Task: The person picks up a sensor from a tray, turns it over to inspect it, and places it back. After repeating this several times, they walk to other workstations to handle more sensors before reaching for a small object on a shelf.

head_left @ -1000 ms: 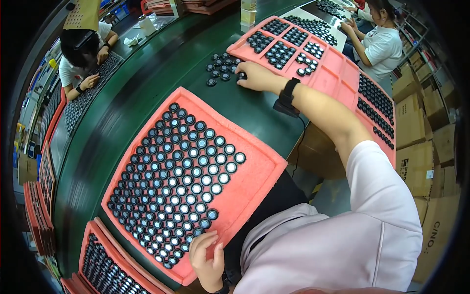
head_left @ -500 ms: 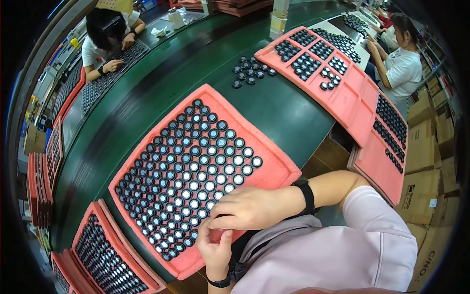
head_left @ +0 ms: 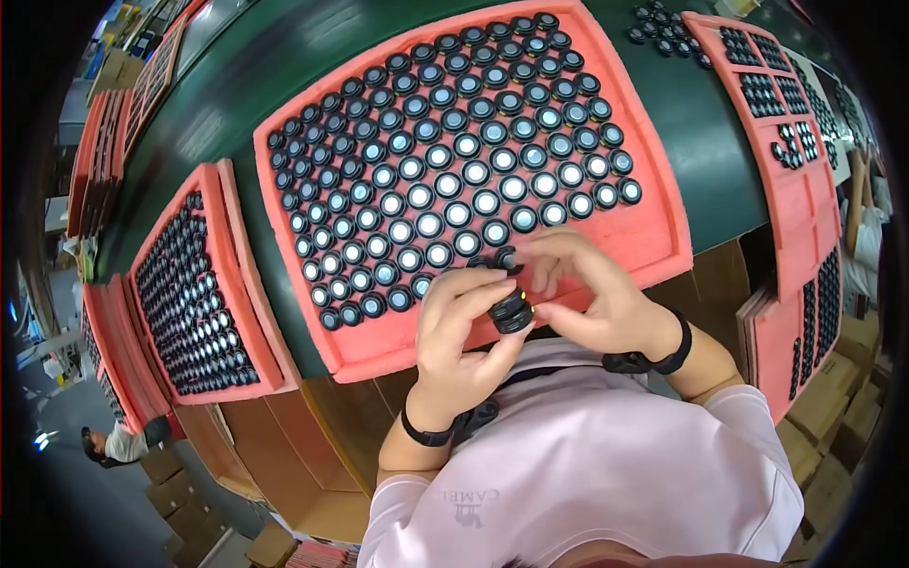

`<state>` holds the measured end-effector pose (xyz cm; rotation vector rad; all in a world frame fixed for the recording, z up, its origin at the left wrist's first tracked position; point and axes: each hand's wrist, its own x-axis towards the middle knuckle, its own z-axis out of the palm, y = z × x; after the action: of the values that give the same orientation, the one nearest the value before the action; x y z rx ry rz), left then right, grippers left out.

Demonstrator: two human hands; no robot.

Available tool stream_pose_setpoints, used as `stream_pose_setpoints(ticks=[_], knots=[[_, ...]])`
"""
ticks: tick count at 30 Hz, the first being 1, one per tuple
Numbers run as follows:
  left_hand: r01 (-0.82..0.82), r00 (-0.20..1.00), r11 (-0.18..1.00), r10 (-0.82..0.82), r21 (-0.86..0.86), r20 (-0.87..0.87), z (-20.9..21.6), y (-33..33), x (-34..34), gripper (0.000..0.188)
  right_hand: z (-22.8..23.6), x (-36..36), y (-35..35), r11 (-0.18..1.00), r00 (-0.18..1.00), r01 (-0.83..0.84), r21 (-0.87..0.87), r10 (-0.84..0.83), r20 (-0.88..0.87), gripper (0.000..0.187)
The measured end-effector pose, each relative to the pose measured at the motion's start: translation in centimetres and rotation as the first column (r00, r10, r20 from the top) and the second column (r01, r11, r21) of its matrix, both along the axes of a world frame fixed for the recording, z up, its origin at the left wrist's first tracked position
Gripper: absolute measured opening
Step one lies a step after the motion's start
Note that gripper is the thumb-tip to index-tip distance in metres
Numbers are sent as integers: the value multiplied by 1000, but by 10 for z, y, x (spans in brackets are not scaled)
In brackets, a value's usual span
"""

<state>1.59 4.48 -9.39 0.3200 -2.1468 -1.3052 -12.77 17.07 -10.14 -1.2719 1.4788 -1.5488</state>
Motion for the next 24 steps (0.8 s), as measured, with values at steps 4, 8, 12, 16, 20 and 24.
stream_pose_setpoints(ticks=[4, 8, 12, 16, 20, 24], knots=[[27, 999, 994, -30, -106, -26, -1, -2, 0, 37, -3, 1, 4, 977, 845, -157, 144, 58, 531, 26], [58, 998, 995, -59, -81, -11, 0, 1, -1, 37, -7, 0, 7, 953, 733, -280, 114, 136, 667, 22], [30, 999, 992, -32, -119, -11, -1, 2, -2, 41, -6, 1, 8, 943, 711, -316, 102, 165, 684, 19], [46, 999, 992, -46, -116, 5, 1, 2, -3, 42, -6, 1, 9, 947, 714, -304, 107, 153, 683, 20], [61, 998, 985, -56, -161, 40, 2, 1, -2, 43, -6, -1, 10, 947, 818, -284, 150, 158, 553, 24], [111, 994, 950, -98, -291, 57, -3, -2, -2, 47, 1, 2, 9, 955, 916, -189, 226, 89, 392, 31]])
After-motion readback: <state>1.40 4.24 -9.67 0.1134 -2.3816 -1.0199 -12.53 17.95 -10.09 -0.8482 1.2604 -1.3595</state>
